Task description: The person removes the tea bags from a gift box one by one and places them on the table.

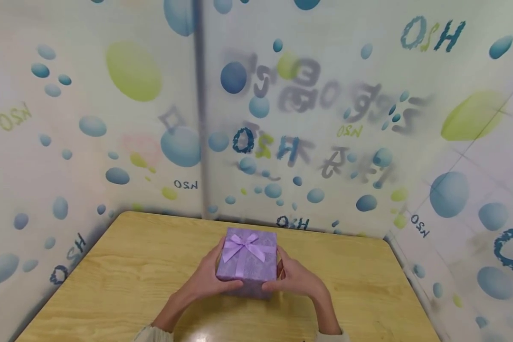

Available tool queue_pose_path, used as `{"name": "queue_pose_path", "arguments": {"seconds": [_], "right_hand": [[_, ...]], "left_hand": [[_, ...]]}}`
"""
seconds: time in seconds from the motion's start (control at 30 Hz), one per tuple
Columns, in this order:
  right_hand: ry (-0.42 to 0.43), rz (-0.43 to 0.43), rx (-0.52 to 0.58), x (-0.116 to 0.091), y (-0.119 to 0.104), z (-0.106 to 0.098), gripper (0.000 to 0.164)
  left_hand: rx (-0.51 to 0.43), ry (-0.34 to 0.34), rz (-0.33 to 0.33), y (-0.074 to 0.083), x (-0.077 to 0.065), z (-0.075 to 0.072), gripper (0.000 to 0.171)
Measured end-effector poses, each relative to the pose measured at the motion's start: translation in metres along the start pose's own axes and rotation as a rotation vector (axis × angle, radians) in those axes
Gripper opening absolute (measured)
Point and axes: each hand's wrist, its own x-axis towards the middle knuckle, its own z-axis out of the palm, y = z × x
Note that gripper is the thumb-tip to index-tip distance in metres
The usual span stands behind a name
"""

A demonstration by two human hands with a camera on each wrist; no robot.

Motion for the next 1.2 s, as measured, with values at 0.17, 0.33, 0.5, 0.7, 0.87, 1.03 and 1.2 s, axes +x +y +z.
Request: {"name": "queue_pose_path", "arguments": {"seconds": [0.17,0.33,0.5,0.7,0.87,1.03,1.2], "right_hand": [[0.011,0.006,-0.013,-0.001,0.004,0.002,0.113],[0.028,0.003,-0.017,0.000,0.003,0.000,0.113],[0.034,0.001,-0.016,-0.001,0.001,-0.001,0.113],[0.053,-0.010,-0.023,-0.002,-0.003,-0.004,0.114],[0.073,-0.006,-0.037,-0.004,-0.005,-0.006,0.116],[0.110,-0.020,-0.042,-0.006,-0.008,-0.008,0.115],[0.117,-0.038,-0.044,-0.005,-0.010,-0.008,0.112]], "left_hand": [[-0.011,0.002,0.006,-0.001,-0.001,0.002,0.136],[-0.018,0.012,0.013,-0.002,0.001,0.001,0.137],[-0.017,0.039,0.013,0.002,0.000,0.000,0.137],[-0.024,0.054,-0.024,0.006,0.002,0.001,0.140],[-0.022,0.060,-0.030,0.010,0.002,0.001,0.140],[-0.047,0.066,-0.008,0.016,0.004,-0.001,0.138],[-0.095,0.093,0.006,0.020,0.003,-0.003,0.137]]}}
